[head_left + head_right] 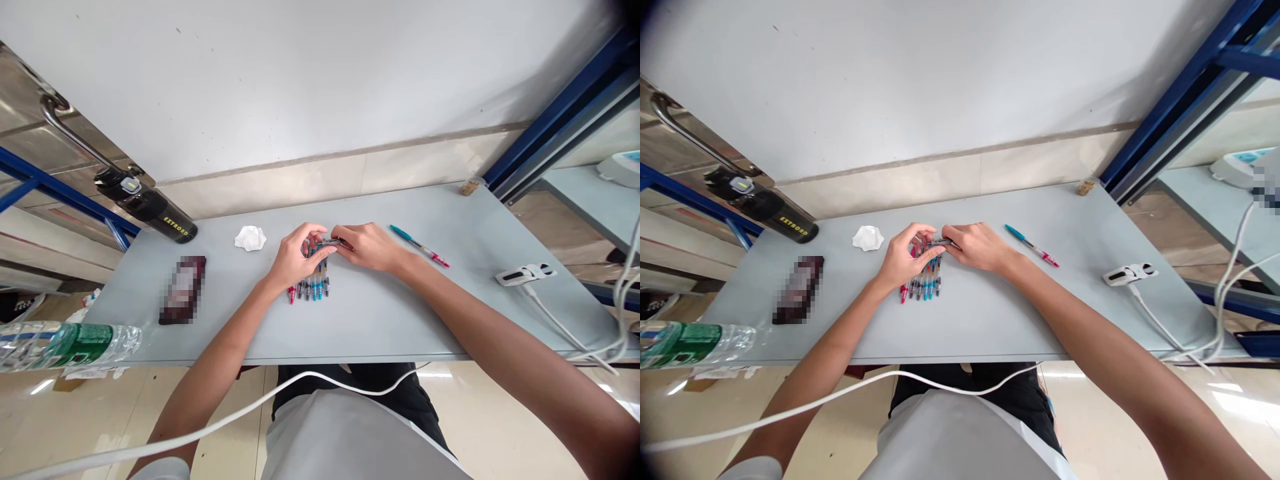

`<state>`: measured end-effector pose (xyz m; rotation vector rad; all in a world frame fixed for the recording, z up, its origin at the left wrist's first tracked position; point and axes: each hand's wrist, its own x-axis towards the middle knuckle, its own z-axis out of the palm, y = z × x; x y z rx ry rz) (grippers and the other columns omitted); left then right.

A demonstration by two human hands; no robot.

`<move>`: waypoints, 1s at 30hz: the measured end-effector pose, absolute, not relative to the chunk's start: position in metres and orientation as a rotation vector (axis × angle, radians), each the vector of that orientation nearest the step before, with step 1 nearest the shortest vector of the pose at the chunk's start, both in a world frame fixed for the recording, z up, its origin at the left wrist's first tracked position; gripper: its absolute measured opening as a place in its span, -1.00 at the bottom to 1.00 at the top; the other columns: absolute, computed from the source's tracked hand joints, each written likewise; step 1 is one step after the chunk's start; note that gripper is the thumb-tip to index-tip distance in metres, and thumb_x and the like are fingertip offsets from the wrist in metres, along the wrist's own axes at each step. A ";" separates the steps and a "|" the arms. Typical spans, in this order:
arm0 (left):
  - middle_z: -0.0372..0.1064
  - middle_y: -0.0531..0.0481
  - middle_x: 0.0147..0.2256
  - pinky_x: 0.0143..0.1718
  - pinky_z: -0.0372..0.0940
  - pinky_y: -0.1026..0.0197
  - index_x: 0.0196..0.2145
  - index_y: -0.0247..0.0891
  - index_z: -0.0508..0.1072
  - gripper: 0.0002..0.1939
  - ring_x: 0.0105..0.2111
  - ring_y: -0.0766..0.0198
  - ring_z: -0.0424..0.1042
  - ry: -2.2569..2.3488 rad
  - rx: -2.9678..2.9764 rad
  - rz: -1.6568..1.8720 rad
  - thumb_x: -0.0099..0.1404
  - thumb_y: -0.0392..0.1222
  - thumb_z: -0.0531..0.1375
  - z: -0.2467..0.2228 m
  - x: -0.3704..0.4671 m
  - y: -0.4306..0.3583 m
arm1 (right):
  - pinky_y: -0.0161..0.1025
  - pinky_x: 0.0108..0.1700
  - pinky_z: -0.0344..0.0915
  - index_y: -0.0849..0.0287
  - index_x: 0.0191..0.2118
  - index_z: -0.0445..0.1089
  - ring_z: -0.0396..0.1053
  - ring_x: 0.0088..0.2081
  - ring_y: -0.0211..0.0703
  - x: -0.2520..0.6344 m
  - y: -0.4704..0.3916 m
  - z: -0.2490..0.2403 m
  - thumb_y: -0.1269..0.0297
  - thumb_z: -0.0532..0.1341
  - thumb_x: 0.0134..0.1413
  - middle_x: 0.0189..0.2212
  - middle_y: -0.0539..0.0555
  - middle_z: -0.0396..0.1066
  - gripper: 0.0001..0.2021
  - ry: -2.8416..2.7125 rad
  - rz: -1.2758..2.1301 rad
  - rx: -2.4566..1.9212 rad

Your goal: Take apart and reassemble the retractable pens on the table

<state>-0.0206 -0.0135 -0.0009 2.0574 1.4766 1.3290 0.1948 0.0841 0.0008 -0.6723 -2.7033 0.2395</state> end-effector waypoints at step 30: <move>0.59 -0.02 -0.17 -0.21 0.43 0.19 -0.03 -0.15 0.58 -0.72 -0.26 0.25 0.52 1.459 2.014 1.351 0.45 0.06 0.40 -0.001 -0.022 -0.012 | -0.15 -0.35 -0.09 0.11 -0.07 0.43 0.29 -0.44 -0.11 0.196 0.089 -0.002 0.23 0.06 0.49 -0.25 0.12 0.61 -0.79 -2.692 0.190 -0.689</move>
